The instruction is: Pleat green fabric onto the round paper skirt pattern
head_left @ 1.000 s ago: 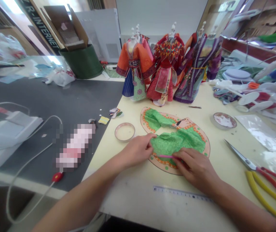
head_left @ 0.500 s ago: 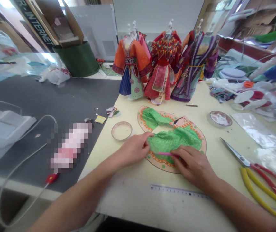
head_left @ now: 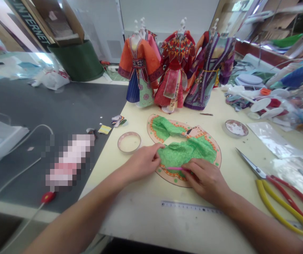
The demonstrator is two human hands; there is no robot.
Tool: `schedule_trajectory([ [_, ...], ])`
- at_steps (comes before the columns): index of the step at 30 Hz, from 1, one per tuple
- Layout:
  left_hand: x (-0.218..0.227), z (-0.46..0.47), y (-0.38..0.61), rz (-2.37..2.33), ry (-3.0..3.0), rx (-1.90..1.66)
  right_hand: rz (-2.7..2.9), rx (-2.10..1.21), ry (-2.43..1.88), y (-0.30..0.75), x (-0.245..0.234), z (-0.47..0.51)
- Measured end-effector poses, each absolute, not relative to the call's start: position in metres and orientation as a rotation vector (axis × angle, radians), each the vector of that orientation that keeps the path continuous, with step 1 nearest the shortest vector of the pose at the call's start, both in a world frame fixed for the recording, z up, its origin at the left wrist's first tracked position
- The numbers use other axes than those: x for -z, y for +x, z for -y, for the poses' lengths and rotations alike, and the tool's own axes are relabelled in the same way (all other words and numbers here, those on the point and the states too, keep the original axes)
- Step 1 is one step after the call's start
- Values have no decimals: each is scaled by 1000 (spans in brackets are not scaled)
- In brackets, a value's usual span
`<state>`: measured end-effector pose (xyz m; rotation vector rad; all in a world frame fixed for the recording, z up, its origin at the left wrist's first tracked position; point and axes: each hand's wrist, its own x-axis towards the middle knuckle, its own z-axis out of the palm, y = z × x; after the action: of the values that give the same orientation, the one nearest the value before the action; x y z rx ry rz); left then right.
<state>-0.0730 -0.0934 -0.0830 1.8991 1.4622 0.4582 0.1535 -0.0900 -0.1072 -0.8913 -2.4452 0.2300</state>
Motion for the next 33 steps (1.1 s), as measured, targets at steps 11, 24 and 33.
schedule_trajectory([
  [11, 85, 93, -74, -1452, 1905, -463, 2421, -141, -875, 153, 109, 89],
  [24, 87, 92, -74, -1452, 1916, -455, 2412, -153, -909, 154, 108, 89],
  [33, 87, 93, -73, -1450, 1906, -455, 2442, -164, -898, 156, 108, 89],
])
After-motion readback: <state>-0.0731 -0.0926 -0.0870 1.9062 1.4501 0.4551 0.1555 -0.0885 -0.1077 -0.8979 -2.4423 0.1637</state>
